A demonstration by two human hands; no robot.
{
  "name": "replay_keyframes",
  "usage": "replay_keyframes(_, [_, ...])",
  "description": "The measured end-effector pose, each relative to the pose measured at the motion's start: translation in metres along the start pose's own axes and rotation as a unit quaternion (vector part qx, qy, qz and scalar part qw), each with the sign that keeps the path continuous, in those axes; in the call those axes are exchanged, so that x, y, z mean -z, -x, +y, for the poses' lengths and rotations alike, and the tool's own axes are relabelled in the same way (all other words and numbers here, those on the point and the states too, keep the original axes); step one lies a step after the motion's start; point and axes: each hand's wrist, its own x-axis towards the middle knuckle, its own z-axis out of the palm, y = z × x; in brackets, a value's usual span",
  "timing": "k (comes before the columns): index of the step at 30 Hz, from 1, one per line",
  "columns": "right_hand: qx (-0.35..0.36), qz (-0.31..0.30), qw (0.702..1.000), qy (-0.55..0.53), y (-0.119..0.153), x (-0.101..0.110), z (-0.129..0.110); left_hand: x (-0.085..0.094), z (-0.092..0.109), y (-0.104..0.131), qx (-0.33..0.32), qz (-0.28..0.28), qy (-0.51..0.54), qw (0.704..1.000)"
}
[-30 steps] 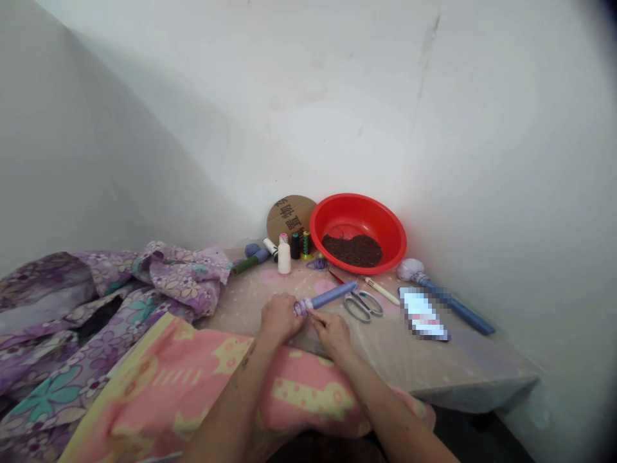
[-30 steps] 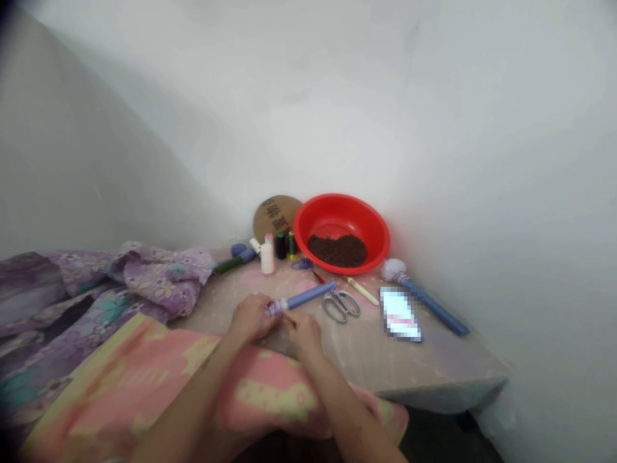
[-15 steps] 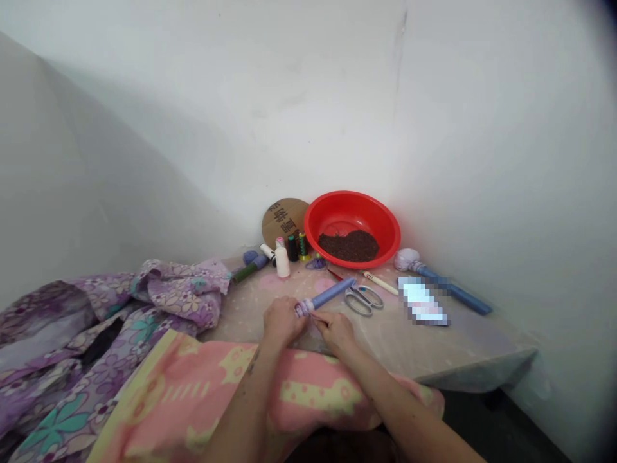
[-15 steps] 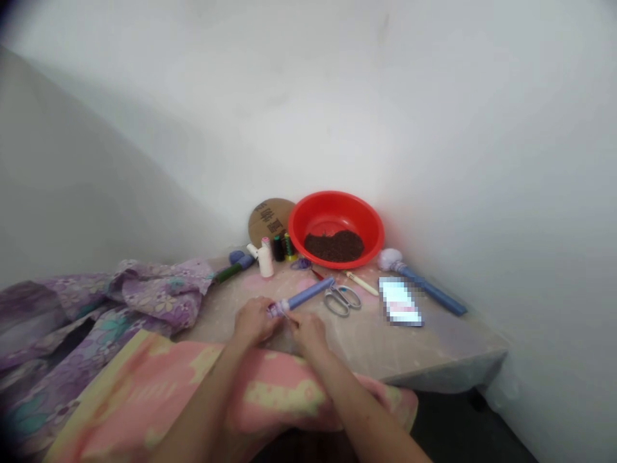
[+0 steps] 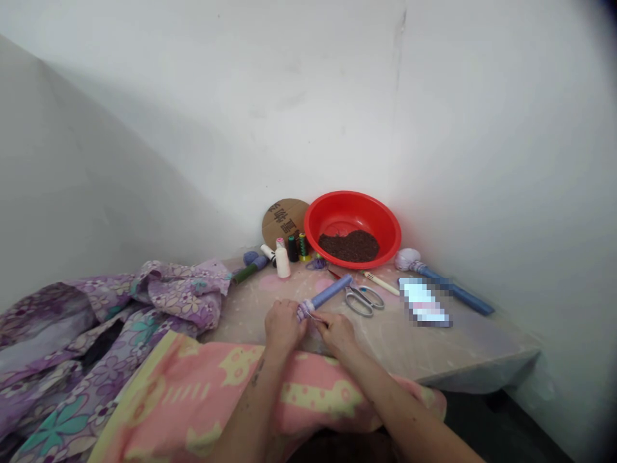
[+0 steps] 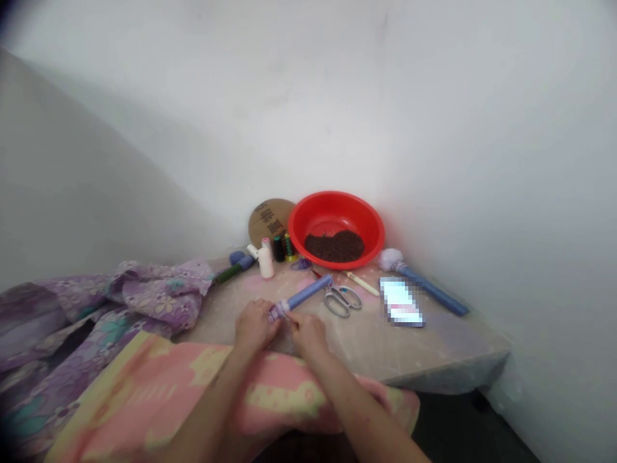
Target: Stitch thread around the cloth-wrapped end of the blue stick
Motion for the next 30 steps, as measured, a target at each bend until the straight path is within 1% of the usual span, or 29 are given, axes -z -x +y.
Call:
replay_keyframes(3, [0.0, 0.002, 1.0, -0.006, -0.0004, -0.0009, 0.0008, -0.0011, 0.0012, 0.0025, -0.006, 0.007, 0.0, 1.0])
replay_keyframes(8, [-0.011, 0.001, 1.0, 0.002, -0.0005, -0.0016, 0.0001, 0.0014, 0.0037, 0.0041, 0.009, -0.005, -0.004, 1.0])
replay_keyframes(15, [-0.013, -0.013, 1.0, 0.015, -0.0011, -0.0021, -0.0029, 0.0016, 0.0037, 0.0037, 0.01, -0.004, -0.003, 1.0])
replay_keyframes(23, [-0.03, -0.017, 0.999, -0.012, -0.005, -0.0062, -0.003, -0.0053, 0.0001, 0.0028, -0.011, 0.027, -0.01, 1.0])
replay_keyframes(30, [-0.024, -0.012, 0.998, -0.049, -0.0047, -0.0099, 0.0011, -0.0053, 0.0007, 0.0015, -0.01, 0.017, -0.007, 1.0])
